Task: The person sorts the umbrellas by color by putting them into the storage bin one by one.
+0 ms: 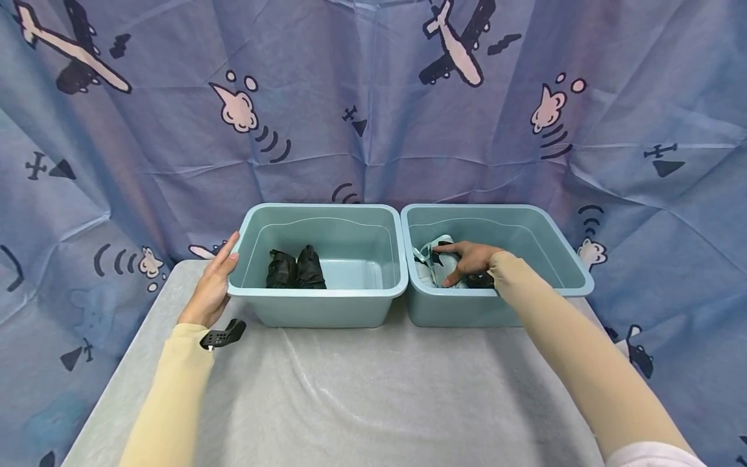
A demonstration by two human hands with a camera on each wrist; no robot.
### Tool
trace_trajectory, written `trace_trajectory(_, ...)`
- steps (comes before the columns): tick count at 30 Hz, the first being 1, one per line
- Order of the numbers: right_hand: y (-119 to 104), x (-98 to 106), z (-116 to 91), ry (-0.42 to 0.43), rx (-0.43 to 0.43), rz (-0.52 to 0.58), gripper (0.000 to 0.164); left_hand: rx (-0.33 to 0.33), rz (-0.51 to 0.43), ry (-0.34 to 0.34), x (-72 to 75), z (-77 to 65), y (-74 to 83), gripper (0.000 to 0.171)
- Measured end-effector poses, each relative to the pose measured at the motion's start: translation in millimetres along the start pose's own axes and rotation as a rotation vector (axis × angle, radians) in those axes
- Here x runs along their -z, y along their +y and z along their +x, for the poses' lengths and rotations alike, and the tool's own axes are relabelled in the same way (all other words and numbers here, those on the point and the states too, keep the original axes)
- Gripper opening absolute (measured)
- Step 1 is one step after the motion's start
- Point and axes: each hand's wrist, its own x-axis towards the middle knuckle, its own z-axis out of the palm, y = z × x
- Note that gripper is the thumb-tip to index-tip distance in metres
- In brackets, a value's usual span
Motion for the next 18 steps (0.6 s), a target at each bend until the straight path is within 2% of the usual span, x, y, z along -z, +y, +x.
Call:
trace_trajectory(7,0.6,0.4,-0.3,-0.02,-0.02,0.01,0.098,-0.009,-0.004,-0.004,0.4,-0.2,-0.2,0.06)
trace_trajectory(13,1.1,0.6,0.7,-0.068,-0.019,0.18,0.094,-0.005,-0.006,0.001,0.1,0.1,-0.4,0.059)
trace_trajectory(18,2.0,0.4,0.6,-0.073,-0.02,0.231,0.092,0.003,0.004,0.013,-0.9,0.0,-0.4,0.06)
